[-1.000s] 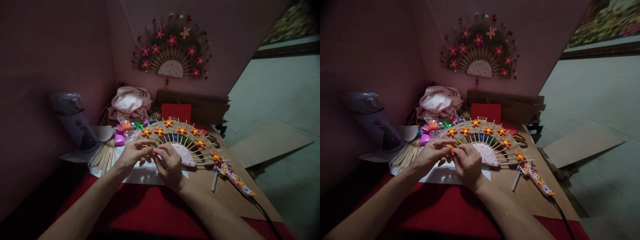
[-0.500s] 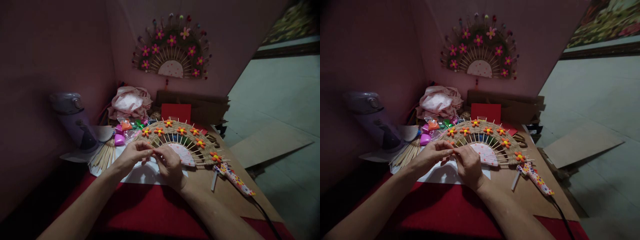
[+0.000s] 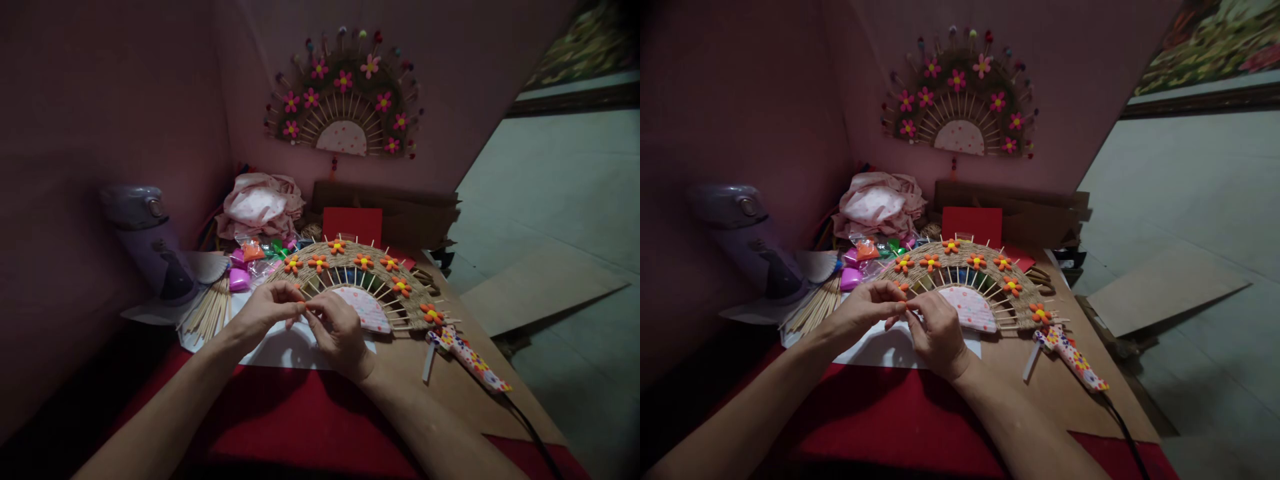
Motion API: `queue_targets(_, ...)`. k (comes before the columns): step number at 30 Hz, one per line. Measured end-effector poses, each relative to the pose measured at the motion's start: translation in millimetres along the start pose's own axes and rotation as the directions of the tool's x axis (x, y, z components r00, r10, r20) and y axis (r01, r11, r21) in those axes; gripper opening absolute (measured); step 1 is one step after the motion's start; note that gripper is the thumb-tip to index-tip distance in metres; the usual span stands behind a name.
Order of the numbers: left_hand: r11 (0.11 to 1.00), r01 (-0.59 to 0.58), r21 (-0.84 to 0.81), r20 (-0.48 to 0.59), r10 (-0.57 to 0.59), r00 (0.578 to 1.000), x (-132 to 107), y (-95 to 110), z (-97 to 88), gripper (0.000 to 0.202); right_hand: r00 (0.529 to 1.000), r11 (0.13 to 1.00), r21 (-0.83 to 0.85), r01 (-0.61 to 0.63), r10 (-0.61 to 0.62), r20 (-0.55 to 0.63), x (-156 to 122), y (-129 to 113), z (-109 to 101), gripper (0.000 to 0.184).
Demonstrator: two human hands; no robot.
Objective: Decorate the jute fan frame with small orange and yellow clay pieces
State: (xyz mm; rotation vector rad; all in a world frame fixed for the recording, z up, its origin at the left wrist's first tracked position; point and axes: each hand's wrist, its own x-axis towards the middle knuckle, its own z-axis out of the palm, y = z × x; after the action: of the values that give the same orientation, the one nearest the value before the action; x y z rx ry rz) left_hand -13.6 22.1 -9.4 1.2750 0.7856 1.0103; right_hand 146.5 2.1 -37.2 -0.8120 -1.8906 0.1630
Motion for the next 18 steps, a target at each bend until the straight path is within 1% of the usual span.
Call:
queue_targets(5, 1.000, 0.013, -0.008, -0.038, -0.014, 0.999, 0.5, -1.0, 2.1, 0.013, 0.999, 1.000, 0.000, 0.004, -0.004, 0.042, -1.3, 0.7, 0.6, 0.005)
queue_targets(8, 1.000, 0.030, -0.003, -0.045, -0.031, 0.999, -0.1, 1.3, 3.5, 0.013, 0.999, 0.998, 0.057, 0.013, -0.016, 0.044, 0.0, 0.1, 0.4, 0.006)
queue_targets(10, 0.999, 0.038, 0.001, -0.039, -0.038, 0.999, -1.0, 3.3, 4.1, 0.013, 0.999, 0.993, 0.117, -0.009, 0.004, 0.041, 1.0, -0.5, 0.2, 0.006)
queue_targets(12, 0.999, 0.038, 0.002, -0.031, -0.038, 0.999, -1.9, 4.9, 4.8, 0.014, 0.997, 0.981, 0.185, -0.063, 0.056, 0.045, 1.7, -0.9, 0.2, 0.005)
queue_targets(15, 0.999, 0.041, 0.027, -0.032, -0.040, 0.999, -2.6, 5.4, 6.2, 0.015, 0.979, 0.932, 0.300, -0.204, 0.188, 0.083, 2.2, -1.1, -0.1, 0.004)
queue_targets(17, 0.998, 0.044, 0.046, -0.049, -0.042, 0.998, -2.1, 4.7, 6.7, 0.015, 0.946, 0.856, 0.405, -0.323, 0.286, 0.149, 2.6, -1.6, -1.2, 0.006)
queue_targets(18, 0.998, 0.040, 0.050, -0.068, -0.037, 0.997, -1.6, 4.5, 6.5, 0.014, 0.927, 0.800, 0.468, -0.376, 0.325, 0.190, 2.9, -2.0, -2.0, 0.008)
